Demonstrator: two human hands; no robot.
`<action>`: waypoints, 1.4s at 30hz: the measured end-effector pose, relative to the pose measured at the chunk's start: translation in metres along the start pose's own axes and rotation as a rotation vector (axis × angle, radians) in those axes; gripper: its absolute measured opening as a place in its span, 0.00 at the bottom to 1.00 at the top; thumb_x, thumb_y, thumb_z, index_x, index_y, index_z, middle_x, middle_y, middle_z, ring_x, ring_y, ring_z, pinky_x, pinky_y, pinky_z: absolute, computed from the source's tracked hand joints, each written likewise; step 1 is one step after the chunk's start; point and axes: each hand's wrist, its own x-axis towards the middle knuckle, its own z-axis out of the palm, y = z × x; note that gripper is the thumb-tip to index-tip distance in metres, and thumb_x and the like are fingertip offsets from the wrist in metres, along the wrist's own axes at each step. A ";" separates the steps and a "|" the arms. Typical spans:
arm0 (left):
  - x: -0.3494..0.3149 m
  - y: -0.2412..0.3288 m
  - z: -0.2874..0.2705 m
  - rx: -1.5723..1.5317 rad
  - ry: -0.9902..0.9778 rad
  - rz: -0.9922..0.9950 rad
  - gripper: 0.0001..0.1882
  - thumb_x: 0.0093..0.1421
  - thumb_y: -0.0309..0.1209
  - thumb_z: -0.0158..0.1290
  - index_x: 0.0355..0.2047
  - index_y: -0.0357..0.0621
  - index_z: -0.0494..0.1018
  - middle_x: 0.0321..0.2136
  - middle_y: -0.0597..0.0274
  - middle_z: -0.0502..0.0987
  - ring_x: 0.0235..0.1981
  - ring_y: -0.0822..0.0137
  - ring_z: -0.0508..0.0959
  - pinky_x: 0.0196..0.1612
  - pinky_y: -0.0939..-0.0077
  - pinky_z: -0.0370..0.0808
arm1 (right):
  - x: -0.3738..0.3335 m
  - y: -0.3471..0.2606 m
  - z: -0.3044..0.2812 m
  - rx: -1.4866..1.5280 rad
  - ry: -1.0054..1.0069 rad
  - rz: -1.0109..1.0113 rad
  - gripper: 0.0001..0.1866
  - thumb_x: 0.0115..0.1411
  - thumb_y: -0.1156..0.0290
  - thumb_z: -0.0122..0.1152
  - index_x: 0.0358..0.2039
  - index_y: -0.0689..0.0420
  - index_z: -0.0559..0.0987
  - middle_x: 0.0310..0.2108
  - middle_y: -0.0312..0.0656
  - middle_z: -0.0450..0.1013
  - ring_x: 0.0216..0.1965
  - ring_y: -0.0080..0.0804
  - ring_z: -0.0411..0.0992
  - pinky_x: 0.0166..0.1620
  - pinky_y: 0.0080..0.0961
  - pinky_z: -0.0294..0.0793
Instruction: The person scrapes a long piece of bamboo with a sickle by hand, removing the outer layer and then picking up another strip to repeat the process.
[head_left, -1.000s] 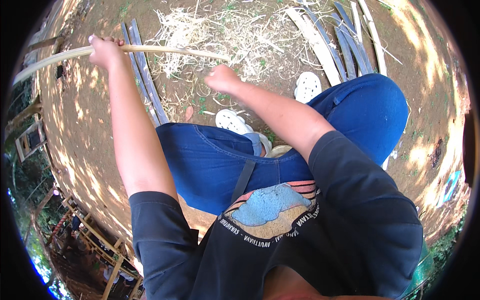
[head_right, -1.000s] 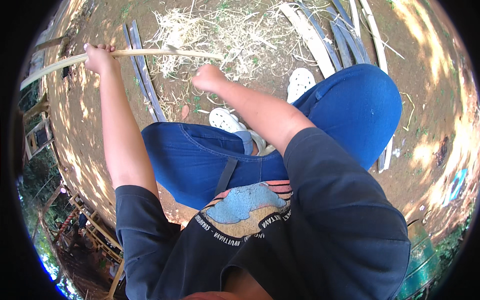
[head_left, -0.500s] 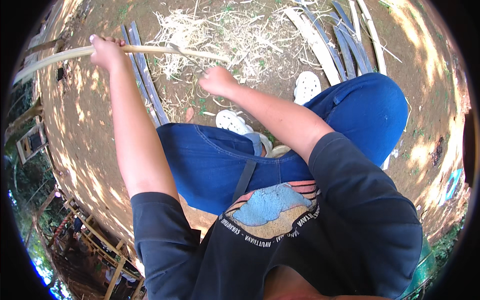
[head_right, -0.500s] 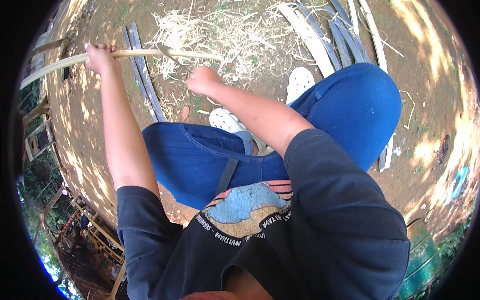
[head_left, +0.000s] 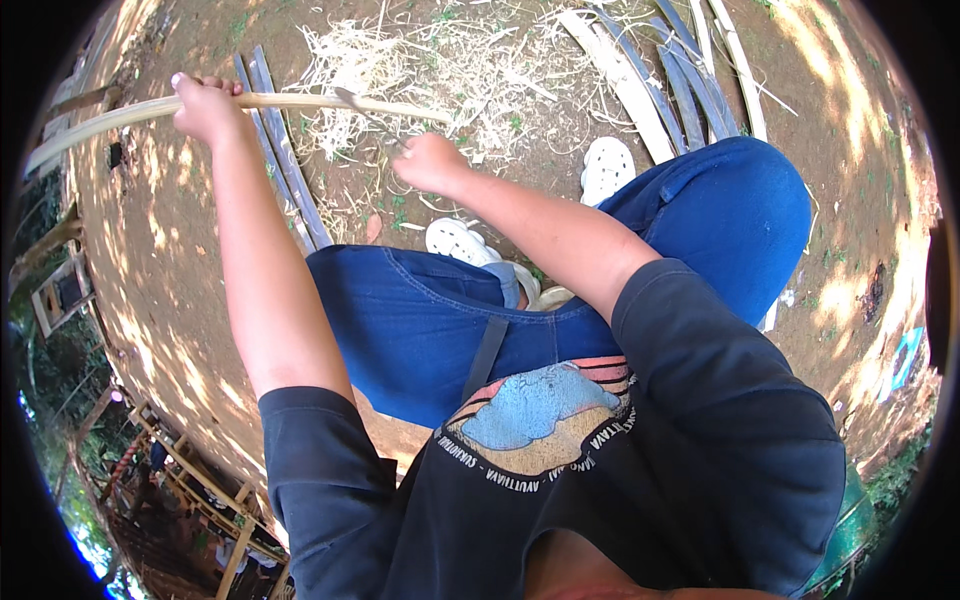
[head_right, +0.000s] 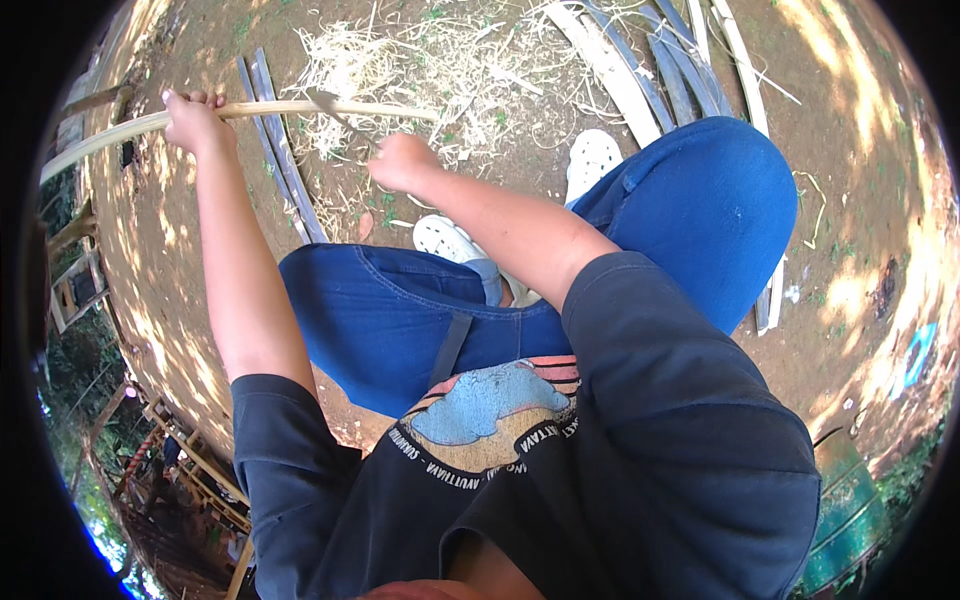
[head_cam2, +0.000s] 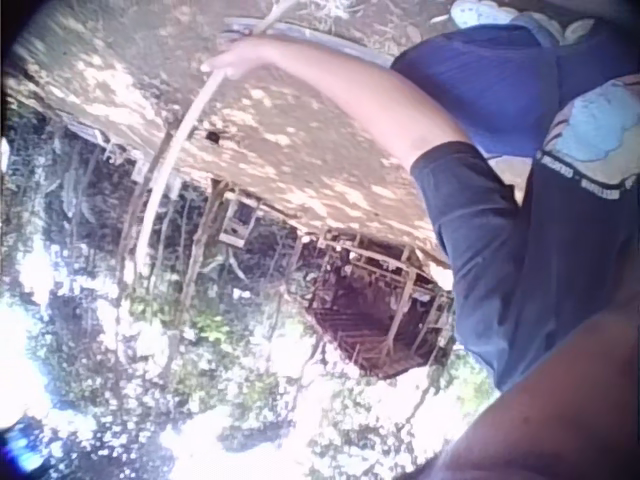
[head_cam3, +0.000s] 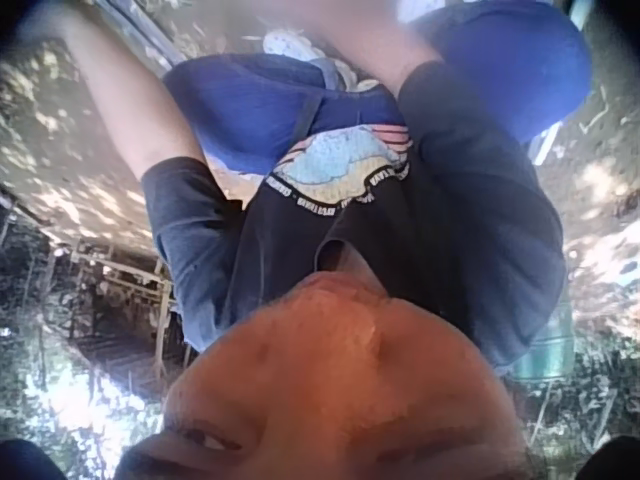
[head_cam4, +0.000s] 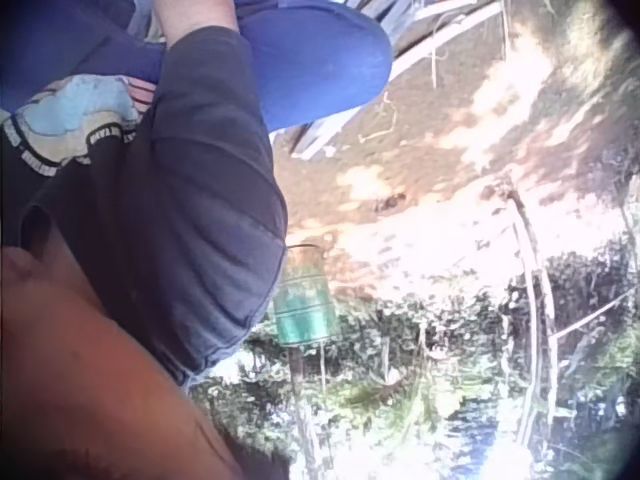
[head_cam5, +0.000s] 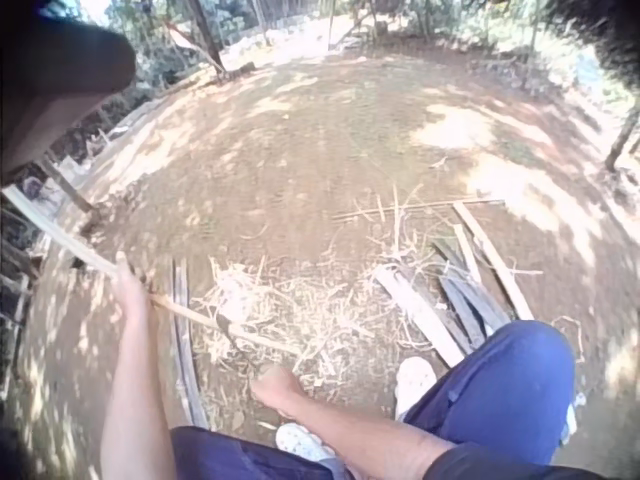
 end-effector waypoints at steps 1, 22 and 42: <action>-0.002 0.000 0.002 -0.003 -0.006 -0.007 0.17 0.70 0.38 0.42 0.27 0.41 0.55 0.15 0.67 0.57 0.15 0.72 0.56 0.20 0.69 0.59 | -0.008 -0.018 -0.005 0.052 0.008 -0.053 0.17 0.57 0.61 0.55 0.36 0.61 0.83 0.32 0.53 0.79 0.37 0.46 0.79 0.45 0.38 0.77; -0.002 0.004 0.009 -0.026 -0.034 -0.009 0.16 0.69 0.37 0.42 0.28 0.42 0.54 0.15 0.67 0.57 0.16 0.72 0.57 0.20 0.69 0.59 | 0.006 0.077 -0.029 -0.141 -0.090 0.262 0.19 0.55 0.63 0.58 0.41 0.64 0.82 0.39 0.55 0.79 0.43 0.43 0.79 0.48 0.35 0.76; -0.003 0.001 0.011 0.003 -0.018 -0.014 0.18 0.69 0.37 0.43 0.26 0.38 0.58 0.14 0.64 0.62 0.14 0.72 0.61 0.18 0.71 0.63 | 0.003 0.038 0.002 -0.020 0.002 0.259 0.17 0.56 0.62 0.57 0.37 0.61 0.83 0.36 0.54 0.80 0.39 0.43 0.80 0.45 0.36 0.77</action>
